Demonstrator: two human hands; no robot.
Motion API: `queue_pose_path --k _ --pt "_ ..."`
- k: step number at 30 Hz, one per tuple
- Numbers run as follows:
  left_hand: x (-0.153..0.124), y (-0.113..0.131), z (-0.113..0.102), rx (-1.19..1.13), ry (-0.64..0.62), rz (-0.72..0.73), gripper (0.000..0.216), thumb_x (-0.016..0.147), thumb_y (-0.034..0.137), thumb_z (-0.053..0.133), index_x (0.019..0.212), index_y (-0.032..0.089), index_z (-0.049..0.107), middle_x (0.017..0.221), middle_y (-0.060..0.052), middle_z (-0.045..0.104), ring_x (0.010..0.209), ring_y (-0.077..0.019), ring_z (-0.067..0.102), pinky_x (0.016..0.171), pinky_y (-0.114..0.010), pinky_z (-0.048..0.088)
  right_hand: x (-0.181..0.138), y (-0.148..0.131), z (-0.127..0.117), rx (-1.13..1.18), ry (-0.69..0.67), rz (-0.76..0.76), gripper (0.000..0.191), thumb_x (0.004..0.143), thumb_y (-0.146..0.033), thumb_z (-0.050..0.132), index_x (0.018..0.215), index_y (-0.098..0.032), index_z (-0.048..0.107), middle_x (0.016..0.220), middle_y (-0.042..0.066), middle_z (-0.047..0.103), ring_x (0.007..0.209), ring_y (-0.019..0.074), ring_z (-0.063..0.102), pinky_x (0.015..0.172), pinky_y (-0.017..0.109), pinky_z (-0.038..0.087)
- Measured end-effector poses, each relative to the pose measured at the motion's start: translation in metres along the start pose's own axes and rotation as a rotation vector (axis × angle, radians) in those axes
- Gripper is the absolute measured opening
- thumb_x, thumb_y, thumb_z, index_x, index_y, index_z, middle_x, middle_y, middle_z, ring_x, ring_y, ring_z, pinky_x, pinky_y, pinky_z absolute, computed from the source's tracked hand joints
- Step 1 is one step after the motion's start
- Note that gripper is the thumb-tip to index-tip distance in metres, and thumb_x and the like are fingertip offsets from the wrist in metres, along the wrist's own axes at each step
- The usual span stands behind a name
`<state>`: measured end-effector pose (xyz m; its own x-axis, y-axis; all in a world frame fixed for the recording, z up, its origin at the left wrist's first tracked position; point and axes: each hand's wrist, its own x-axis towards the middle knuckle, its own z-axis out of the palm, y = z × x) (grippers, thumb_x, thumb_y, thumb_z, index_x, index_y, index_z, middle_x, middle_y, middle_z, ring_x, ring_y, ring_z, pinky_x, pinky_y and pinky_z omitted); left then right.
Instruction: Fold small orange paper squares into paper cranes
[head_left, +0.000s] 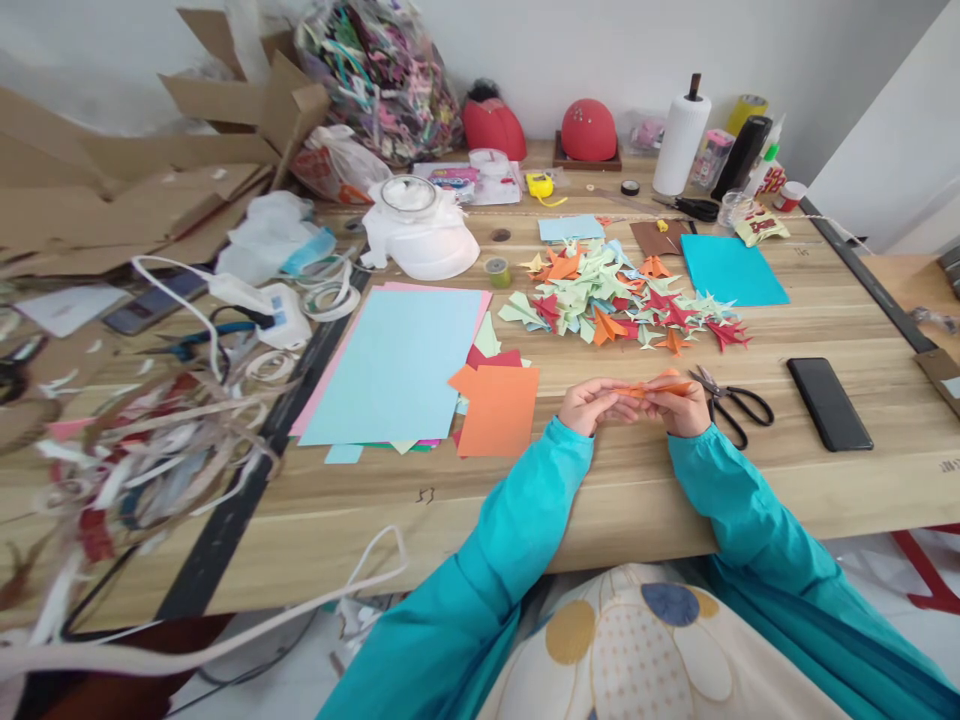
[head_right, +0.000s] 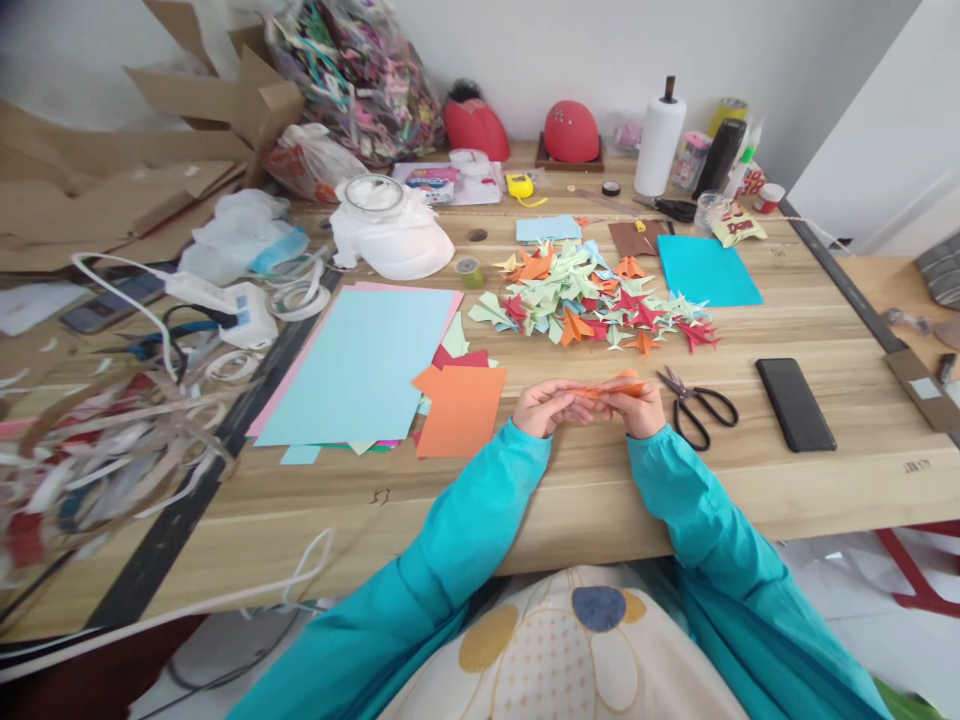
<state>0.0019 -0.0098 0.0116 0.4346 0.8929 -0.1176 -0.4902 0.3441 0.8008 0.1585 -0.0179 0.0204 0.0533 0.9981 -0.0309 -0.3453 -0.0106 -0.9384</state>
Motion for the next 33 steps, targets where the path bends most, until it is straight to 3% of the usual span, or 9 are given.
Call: queue_pose_path --k 18,28,33 --pt "-0.0024 -0.0029 0.0039 0.032 0.102 0.085 0.028 0.062 0.031 0.071 0.080 0.010 0.066 0.069 -0.010 0.071 0.057 -0.0225 0.067 0.055 -0.034 0.053 0.0013 0.0054 -0.0011 0.039 -0.045 0.009 0.011 0.051 -0.016 0.074 0.061 -0.020 0.072 0.058 0.001 0.067 0.044 0.0141 0.058 0.036 0.024 0.043" --pt "-0.0016 0.0013 0.0015 0.026 0.114 0.128 0.028 0.064 0.030 0.071 0.082 0.011 0.063 0.067 -0.007 0.070 0.051 -0.0177 0.065 0.053 -0.030 0.052 0.0030 0.0045 -0.0035 0.068 -0.003 0.006 0.011 0.050 -0.014 0.073 0.060 -0.019 0.072 0.055 0.000 0.065 0.042 0.0125 0.058 0.034 0.021 0.042" --pt "0.0005 -0.0026 -0.0005 0.062 0.087 0.150 0.032 0.063 0.032 0.072 0.085 0.011 0.063 0.064 -0.006 0.069 0.048 -0.0180 0.064 0.049 -0.029 0.051 0.0024 0.0074 -0.0059 0.047 -0.043 -0.006 0.012 0.055 -0.014 0.073 0.065 -0.020 0.073 0.056 0.000 0.065 0.043 0.0124 0.058 0.036 0.022 0.044"
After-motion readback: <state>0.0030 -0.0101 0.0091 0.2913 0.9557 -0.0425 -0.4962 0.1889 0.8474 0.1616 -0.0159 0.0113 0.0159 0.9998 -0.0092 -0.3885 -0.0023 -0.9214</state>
